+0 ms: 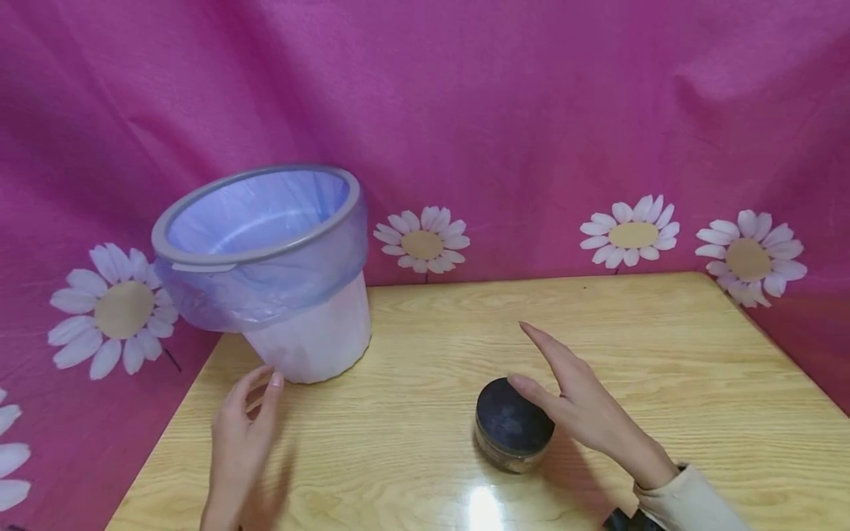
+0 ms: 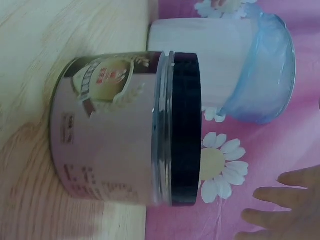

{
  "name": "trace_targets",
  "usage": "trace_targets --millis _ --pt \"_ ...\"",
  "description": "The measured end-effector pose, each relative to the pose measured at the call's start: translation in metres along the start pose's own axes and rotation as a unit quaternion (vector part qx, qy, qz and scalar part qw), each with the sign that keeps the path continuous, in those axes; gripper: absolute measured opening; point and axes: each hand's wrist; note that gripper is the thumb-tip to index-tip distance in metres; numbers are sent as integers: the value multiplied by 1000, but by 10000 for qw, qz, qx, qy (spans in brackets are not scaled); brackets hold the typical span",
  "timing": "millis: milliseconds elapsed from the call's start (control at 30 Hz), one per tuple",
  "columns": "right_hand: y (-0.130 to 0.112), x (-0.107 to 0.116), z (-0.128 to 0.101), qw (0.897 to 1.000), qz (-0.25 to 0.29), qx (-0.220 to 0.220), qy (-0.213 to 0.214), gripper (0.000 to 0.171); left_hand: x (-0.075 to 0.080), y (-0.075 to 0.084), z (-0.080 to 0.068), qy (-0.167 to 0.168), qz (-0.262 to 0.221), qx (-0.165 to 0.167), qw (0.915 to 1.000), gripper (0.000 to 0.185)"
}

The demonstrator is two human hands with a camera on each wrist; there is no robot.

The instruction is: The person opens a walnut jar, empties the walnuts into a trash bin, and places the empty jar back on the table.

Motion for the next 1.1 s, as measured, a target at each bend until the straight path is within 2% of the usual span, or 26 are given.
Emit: trace_targets --millis 300,633,967,1100 --pt "-9 -9 10 9999 113 70 20 69 2 -1 8 103 -56 79 9999 37" --pt "-23 -26 26 9980 591 204 -99 64 6 -9 16 297 -65 224 9993 40" --pt "-38 -43 38 9928 1187 56 -143 61 11 -17 25 515 -194 364 9978 43" --pt "-46 -52 45 9862 1643 -78 -206 58 10 -19 27 600 -355 384 9968 43"
Point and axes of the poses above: each hand's wrist, its own z-axis towards the middle knuckle, its own x-axis out of the back of the hand, y = z × x, and after that the axes turned 4 degrees about -y, right-handed
